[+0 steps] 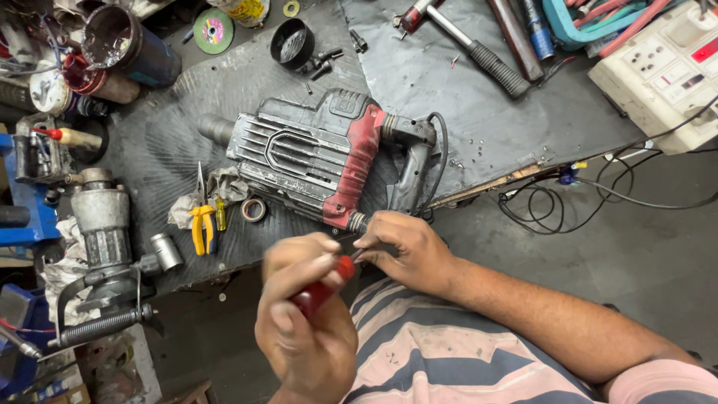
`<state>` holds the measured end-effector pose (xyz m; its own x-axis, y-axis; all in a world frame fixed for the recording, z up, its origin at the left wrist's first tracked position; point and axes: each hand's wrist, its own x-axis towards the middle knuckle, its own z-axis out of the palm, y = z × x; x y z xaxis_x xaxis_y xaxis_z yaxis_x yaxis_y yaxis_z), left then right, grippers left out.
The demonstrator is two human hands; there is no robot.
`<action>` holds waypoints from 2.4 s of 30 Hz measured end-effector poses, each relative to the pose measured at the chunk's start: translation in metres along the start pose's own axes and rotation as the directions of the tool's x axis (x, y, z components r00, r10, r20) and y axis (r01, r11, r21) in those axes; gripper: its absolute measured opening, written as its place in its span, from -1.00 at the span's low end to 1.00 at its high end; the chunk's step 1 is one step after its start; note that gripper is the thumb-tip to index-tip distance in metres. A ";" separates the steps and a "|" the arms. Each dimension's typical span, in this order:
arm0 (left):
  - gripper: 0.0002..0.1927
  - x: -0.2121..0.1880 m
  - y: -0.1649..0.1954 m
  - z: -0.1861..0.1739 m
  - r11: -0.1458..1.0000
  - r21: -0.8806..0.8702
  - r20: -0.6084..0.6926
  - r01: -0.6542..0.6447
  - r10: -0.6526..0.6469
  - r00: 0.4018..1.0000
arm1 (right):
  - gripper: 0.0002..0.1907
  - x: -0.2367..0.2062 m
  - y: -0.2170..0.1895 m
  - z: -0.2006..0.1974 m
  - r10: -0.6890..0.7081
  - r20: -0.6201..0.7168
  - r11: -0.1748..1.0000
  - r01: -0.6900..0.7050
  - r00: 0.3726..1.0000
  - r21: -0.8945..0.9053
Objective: The person works on a disassembled rotary hammer drill at a workbench, handling its housing and internal wiring, then uses a screwdriver to drive screws and reattach the drill's side handle and housing components, repositioning the tool as they reassemble it.
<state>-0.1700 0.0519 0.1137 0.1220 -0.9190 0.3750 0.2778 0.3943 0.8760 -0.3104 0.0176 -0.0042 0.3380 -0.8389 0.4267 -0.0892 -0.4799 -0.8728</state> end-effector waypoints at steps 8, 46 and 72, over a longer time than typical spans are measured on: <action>-0.57 0.036 -0.007 0.002 0.979 -0.142 0.138 -0.143 0.163 0.977 | -0.77 -0.020 0.014 0.001 0.173 -0.106 0.985 -0.171 0.979 0.024; -0.79 0.086 0.016 -0.016 0.989 -0.129 0.700 0.076 0.036 0.713 | -0.71 -0.040 0.084 0.030 0.252 0.026 0.966 -0.254 0.967 0.052; -0.69 0.052 0.021 -0.008 0.963 0.195 0.228 -0.185 0.139 0.964 | -0.59 -0.075 0.114 0.012 0.657 0.394 0.580 -0.765 0.643 0.279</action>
<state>-0.1506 0.0124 0.1491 -0.0606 -0.8314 0.5523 0.0596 0.5493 0.8335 -0.3345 0.0285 -0.1387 0.5277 -0.7532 -0.3927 -0.0484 0.4349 -0.8992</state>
